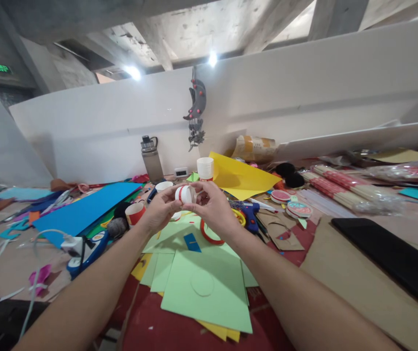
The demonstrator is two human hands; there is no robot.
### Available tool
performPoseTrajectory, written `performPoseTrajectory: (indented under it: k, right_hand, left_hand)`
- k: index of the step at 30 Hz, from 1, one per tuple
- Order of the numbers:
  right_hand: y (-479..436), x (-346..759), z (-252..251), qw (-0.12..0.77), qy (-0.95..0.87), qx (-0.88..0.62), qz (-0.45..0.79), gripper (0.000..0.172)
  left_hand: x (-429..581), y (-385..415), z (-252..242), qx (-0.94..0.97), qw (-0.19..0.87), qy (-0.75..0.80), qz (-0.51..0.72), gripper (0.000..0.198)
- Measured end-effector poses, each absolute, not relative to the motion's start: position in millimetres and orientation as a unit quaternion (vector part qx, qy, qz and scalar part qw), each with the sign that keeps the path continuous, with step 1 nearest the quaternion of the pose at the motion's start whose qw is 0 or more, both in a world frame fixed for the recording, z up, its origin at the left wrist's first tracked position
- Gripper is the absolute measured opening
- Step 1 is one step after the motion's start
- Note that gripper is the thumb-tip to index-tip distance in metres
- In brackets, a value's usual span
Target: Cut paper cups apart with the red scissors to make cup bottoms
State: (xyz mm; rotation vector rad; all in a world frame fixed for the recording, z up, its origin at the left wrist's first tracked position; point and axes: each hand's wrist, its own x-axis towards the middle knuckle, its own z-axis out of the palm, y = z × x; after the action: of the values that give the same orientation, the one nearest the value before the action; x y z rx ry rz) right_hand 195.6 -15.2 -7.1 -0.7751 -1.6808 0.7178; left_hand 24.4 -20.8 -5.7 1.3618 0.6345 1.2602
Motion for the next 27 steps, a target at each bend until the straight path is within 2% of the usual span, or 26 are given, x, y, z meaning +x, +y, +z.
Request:
performPoseTrajectory:
  k: [7, 15, 27]
  right_hand:
    - [-16.2, 195.4, -8.5, 0.541, -0.712, -0.352, 0.277, 0.046]
    - [-14.0, 200.4, -5.4, 0.474, -0.739, -0.276, 0.391, 0.048]
    - [-13.3, 199.7, -7.9, 0.485, -0.744, -0.343, 0.305, 0.044]
  left_hand:
    - [25.3, -23.7, -2.9, 0.590, 0.556, 0.295, 0.506, 0.054]
    - [25.9, -22.6, -2.1, 0.560, 0.575, 0.299, 0.517, 0.045]
    - [25.0, -20.8, -4.7, 0.558, 0.599, 0.277, 0.504, 0.049]
